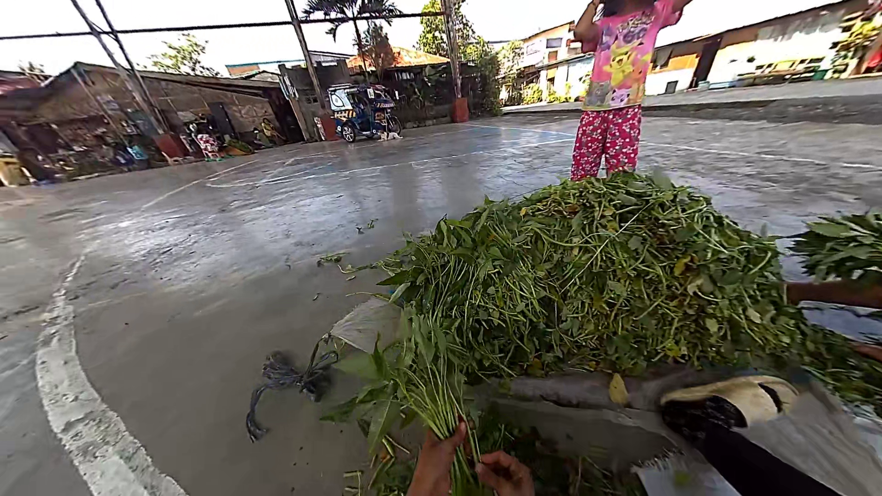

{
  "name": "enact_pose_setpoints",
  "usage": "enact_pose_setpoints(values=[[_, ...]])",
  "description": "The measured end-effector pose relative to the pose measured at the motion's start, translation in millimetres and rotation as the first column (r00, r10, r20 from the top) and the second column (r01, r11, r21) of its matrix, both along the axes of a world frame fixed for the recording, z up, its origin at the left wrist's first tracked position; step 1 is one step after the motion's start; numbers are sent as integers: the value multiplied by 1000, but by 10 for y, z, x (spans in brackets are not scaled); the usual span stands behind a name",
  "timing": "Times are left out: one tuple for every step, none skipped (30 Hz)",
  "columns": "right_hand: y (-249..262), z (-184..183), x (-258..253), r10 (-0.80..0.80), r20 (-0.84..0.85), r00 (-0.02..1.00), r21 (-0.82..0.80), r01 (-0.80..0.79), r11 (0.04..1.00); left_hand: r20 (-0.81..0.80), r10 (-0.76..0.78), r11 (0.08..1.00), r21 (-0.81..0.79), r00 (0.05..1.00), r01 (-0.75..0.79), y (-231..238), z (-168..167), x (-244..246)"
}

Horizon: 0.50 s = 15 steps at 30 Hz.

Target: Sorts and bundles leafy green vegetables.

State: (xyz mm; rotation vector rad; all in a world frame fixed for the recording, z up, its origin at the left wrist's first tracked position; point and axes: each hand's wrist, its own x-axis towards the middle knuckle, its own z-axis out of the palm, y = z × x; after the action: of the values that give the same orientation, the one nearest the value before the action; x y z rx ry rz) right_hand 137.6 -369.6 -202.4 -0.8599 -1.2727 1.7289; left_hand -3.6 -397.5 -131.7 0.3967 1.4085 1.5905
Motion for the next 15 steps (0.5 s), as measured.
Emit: enact_pose_setpoints(values=[[37,-15,-38,55,1,998,-13,-55,998,1,16,1000,-19,1000,-16,2,4,-28],[71,3,-91,99,14,995,-34,-98,995,2,27,999,-30,1000,-27,6,-2,-44],[100,44,-152,139,23,990,-69,-137,988,6,33,999,-32,999,-33,-4,-21,-47],[127,93,-230,171,20,985,-104,-168,980,1,44,999,-30,999,-44,-26,-45,-40],[160,141,-330,171,12,985,-131,-168,977,-22,56,998,-31,998,-57,-53,-56,-25],[187,203,-447,135,12,991,-146,-132,980,-57,66,997,-34,996,-68,-79,-54,-6],[205,259,-573,75,27,997,-148,-70,987,-97,68,997,-36,993,-72,-100,-60,6],[209,300,-692,0,49,999,-138,7,990,-131,67,997,-34,989,-72,-122,-73,11],[211,314,-796,-82,79,994,-104,90,991,-162,63,997,-37,985,-69,-141,-83,10],[215,312,-878,-144,112,983,-56,151,987,-181,74,996,-35,981,-82,-133,-116,0],[209,296,-938,-188,140,972,-12,191,981,-186,95,994,-31,978,-102,-108,-161,-10],[192,274,-972,-214,165,963,13,215,977,-182,109,993,-32,977,-117,-77,-214,-16],[172,254,-983,-230,189,955,24,230,973,-174,115,991,-40,978,-124,-37,-282,-22],[160,227,-980,-234,216,948,30,233,972,-174,117,990,-54,978,-128,3,-340,-19],[157,192,-970,-229,249,941,42,225,973,-172,117,989,-70,978,-131,38,-375,-19]])
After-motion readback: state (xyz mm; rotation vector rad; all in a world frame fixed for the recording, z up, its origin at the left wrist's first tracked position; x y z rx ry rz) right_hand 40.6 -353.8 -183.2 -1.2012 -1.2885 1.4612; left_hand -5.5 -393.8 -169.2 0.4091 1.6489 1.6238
